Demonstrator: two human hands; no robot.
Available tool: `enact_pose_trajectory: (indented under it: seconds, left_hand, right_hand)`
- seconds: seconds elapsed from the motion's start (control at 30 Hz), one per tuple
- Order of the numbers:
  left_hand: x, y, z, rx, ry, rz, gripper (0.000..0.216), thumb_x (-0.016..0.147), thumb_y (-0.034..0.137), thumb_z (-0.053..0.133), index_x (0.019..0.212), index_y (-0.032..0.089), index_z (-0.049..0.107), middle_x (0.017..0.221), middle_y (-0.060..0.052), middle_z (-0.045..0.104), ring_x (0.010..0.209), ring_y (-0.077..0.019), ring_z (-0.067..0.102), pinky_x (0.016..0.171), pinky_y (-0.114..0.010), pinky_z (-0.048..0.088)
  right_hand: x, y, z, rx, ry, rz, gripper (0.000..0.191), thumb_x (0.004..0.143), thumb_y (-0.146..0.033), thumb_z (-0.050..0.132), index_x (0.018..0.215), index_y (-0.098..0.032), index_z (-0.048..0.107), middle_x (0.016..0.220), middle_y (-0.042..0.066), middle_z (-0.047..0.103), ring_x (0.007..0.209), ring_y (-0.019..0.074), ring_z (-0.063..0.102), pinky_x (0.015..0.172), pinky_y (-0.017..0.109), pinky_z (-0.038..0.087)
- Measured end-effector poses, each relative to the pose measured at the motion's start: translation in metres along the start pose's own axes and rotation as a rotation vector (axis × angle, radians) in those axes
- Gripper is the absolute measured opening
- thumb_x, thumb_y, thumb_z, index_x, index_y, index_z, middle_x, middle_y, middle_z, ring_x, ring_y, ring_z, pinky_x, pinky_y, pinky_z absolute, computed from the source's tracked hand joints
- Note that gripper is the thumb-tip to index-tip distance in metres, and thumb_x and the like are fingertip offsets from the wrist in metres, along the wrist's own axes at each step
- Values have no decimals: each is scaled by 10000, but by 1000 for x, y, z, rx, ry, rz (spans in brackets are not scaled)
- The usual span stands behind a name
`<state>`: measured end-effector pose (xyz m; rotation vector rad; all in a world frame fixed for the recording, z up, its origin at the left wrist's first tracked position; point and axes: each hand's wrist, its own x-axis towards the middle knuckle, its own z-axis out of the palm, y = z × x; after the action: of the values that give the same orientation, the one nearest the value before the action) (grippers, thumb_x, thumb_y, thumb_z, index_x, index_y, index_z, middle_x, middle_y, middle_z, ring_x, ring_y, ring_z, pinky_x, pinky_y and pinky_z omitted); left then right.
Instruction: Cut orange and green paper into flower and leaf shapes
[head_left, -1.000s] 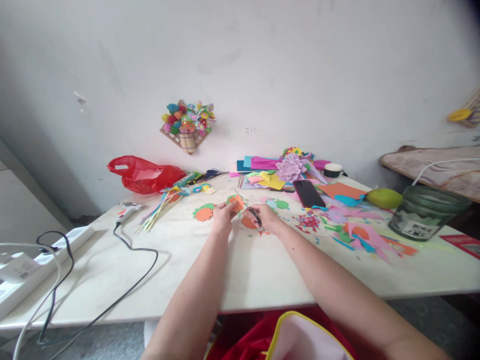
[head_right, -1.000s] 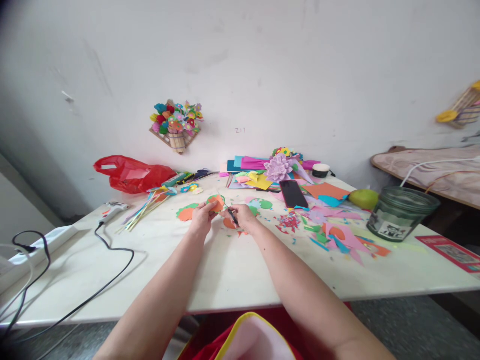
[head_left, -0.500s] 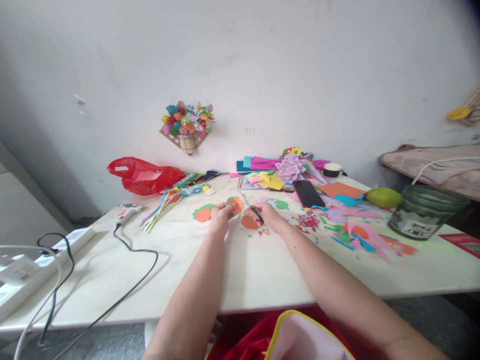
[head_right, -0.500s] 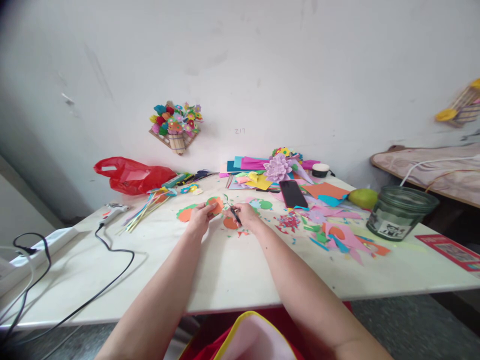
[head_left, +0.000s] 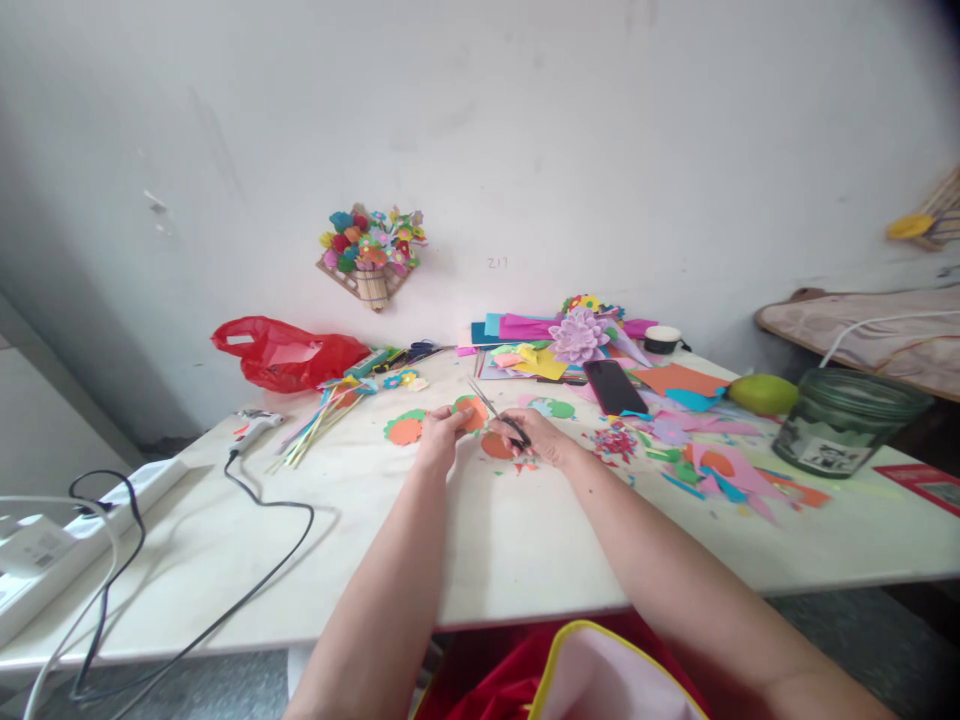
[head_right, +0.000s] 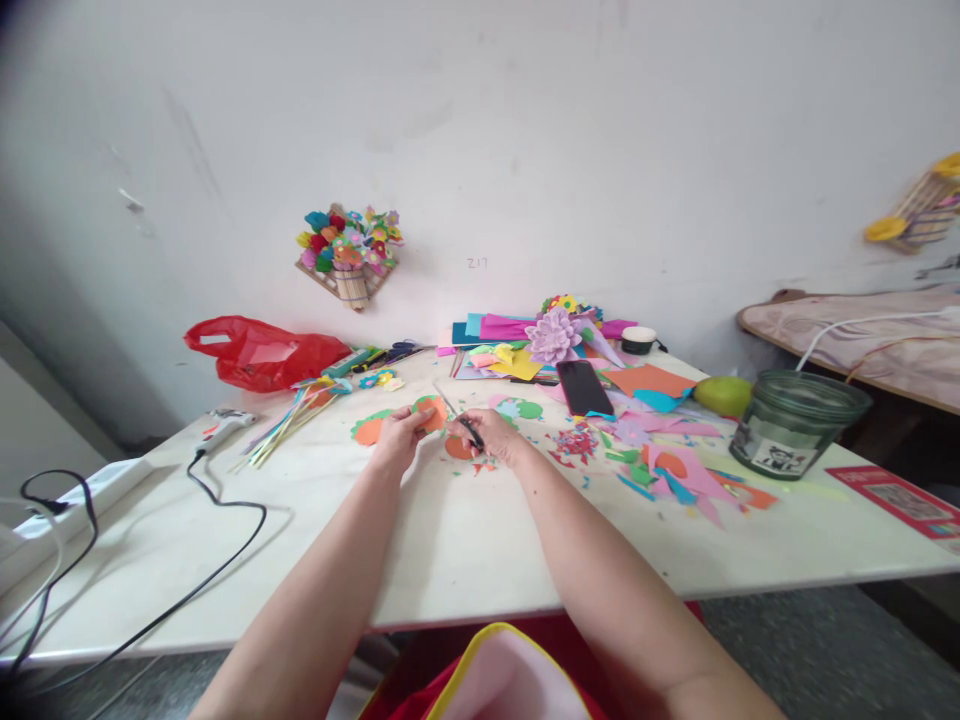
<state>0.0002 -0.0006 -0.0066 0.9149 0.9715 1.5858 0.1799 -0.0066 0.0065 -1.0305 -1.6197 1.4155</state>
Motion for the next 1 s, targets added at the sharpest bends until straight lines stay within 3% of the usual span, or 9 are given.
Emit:
enact_pose_trajectory:
  seconds: [0.47,1.0]
  left_hand:
    - [-3,2,4,-1,-41,31,386,459,237,897,480,189,514,479,45,496,487,-87,465,514,-247,320]
    - [-6,4,6,6,-38,25,412,460,230,892,473,204,480,467,50,474,489,-96,464,525,-259,342]
  right_hand:
    - [-1,-1,3,-9,16,9,324,792,-407,795,711,-169,591,494,-49,550,366,59,446,343,176,244]
    - [2,4,2,2,19,-11,371,751,-473,799,703,-178,579,475,-52,523,358,68,424,342,186,223]
